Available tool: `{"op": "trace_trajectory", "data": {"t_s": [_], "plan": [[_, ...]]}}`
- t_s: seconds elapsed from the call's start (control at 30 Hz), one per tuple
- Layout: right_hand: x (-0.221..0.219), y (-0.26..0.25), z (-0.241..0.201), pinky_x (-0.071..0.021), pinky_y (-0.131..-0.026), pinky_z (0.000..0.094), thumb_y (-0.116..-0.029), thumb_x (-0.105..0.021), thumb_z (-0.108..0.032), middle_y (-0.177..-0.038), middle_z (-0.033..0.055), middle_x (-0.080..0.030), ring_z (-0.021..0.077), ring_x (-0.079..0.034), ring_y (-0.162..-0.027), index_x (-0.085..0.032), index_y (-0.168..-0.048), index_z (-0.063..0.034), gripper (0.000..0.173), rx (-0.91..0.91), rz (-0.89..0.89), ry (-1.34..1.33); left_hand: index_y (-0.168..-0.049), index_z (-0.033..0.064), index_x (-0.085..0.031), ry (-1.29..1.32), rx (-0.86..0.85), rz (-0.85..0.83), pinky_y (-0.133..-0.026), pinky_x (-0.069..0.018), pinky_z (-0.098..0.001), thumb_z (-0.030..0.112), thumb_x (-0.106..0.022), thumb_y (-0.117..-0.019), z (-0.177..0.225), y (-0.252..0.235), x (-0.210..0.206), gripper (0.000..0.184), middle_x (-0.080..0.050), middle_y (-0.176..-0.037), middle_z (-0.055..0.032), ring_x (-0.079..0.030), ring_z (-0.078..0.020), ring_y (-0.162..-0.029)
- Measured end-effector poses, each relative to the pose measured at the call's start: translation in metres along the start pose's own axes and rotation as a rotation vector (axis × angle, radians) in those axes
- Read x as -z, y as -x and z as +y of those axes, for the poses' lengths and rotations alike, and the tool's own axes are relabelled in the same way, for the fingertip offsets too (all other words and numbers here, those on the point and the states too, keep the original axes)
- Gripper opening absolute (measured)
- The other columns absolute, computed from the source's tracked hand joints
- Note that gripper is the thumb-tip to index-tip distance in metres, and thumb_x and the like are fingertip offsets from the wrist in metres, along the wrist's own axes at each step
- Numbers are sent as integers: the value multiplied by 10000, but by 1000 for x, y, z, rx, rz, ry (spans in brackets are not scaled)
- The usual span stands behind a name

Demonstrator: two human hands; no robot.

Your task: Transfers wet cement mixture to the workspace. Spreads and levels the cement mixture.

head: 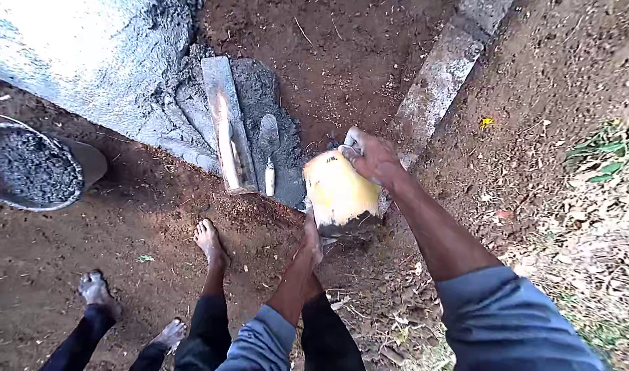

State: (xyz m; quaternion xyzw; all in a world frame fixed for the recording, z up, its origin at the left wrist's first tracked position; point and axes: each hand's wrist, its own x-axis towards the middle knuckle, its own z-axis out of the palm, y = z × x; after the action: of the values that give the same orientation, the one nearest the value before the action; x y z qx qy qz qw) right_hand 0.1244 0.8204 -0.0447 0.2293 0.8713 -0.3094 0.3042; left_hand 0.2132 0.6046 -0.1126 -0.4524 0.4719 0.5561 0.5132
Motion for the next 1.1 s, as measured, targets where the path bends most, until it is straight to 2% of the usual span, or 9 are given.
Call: {"op": "trace_trajectory", "data": {"t_s": [0.1, 0.3, 0.43, 0.57, 0.67, 0.77, 0.83, 0.9, 1.1], "plan": [[11, -35, 15, -503, -849, 583, -1059, -566, -360, -878, 151, -670, 350, -673, -898, -628, -1064, -70, 297, 51, 25, 7, -1426, 124, -535, 5, 21, 48, -909, -547, -566, 753, -267, -993, 1, -2, -13, 809, -627, -1326, -181, -629, -341, -1168], [68, 10, 46, -506, -798, 575, -1038, -622, -327, -874, 144, -663, 310, -658, -853, -649, -1032, -45, 283, 31, 132, -109, -1550, 143, -380, -81, -145, 64, -928, -578, -527, 613, -409, -1044, -12, 62, -21, 691, -611, -1378, -151, -642, -306, -1189], [97, 96, 3, -504, -535, 353, -1013, -626, -298, -717, -14, -628, 108, -587, -588, -645, -1004, -123, 177, 123, 292, -221, -1473, 58, -477, 4, -270, -8, -945, -578, -467, 509, -440, -1063, -4, 89, -2, 611, -662, -1282, -161, -667, -265, -1134], [71, 174, -45, -455, -460, 297, -1011, -550, -394, -618, -72, -558, 56, -531, -510, -671, -944, -159, 273, 283, 319, -127, -1441, 57, -439, -45, -370, -246, -917, -580, -311, 433, -135, -1107, 26, 71, 28, 588, -692, -1181, -46, -670, -86, -1067], [58, 212, -60, -425, -470, 255, -1063, -506, -372, -634, -50, -579, 47, -521, -518, -675, -961, -151, 297, 352, 290, -188, -1408, -14, -415, -229, -454, -306, -922, -542, -214, 310, -106, -1107, 37, 50, 56, 539, -666, -1160, -7, -635, 9, -1041], [45, 237, -65, -404, -442, 242, -1067, -522, -343, -621, -33, -573, 47, -502, -491, -674, -974, -126, 281, 374, 237, -298, -1459, -94, -420, -526, -493, -336, -1029, -493, -281, 274, -274, -1090, 40, 36, 81, 542, -595, -1357, -171, -594, -98, -1196], [31, 252, -73, -436, -437, 265, -1051, -549, -305, -620, -6, -592, 74, -535, -489, -677, -970, -95, 259, 371, 159, -374, -1502, 20, -442, -687, -301, -186, -1138, -389, -316, 283, -341, -1104, 62, 77, 60, 487, -541, -1457, -114, -517, -119, -1308], [20, 263, -86, -466, -454, 312, -1033, -582, -252, -635, 33, -623, 119, -569, -502, -684, -974, -63, 223, 360, 64, -410, -1565, 54, -378, -791, -441, -257, -1196, -355, -374, 428, -370, -1065, 60, 70, 85, 624, -497, -1537, -121, -467, -180, -1413], [-39, 266, -146, -524, -515, 404, -1007, -587, -168, -667, 67, -635, 188, -615, -550, -664, -1050, -26, 167, 315, -209, -498, -1553, 45, -397, -430, -594, 106, -1150, -422, -393, 463, -369, -1045, 42, 78, 217, 658, -475, -1552, -140, -482, -195, -1403]]}}
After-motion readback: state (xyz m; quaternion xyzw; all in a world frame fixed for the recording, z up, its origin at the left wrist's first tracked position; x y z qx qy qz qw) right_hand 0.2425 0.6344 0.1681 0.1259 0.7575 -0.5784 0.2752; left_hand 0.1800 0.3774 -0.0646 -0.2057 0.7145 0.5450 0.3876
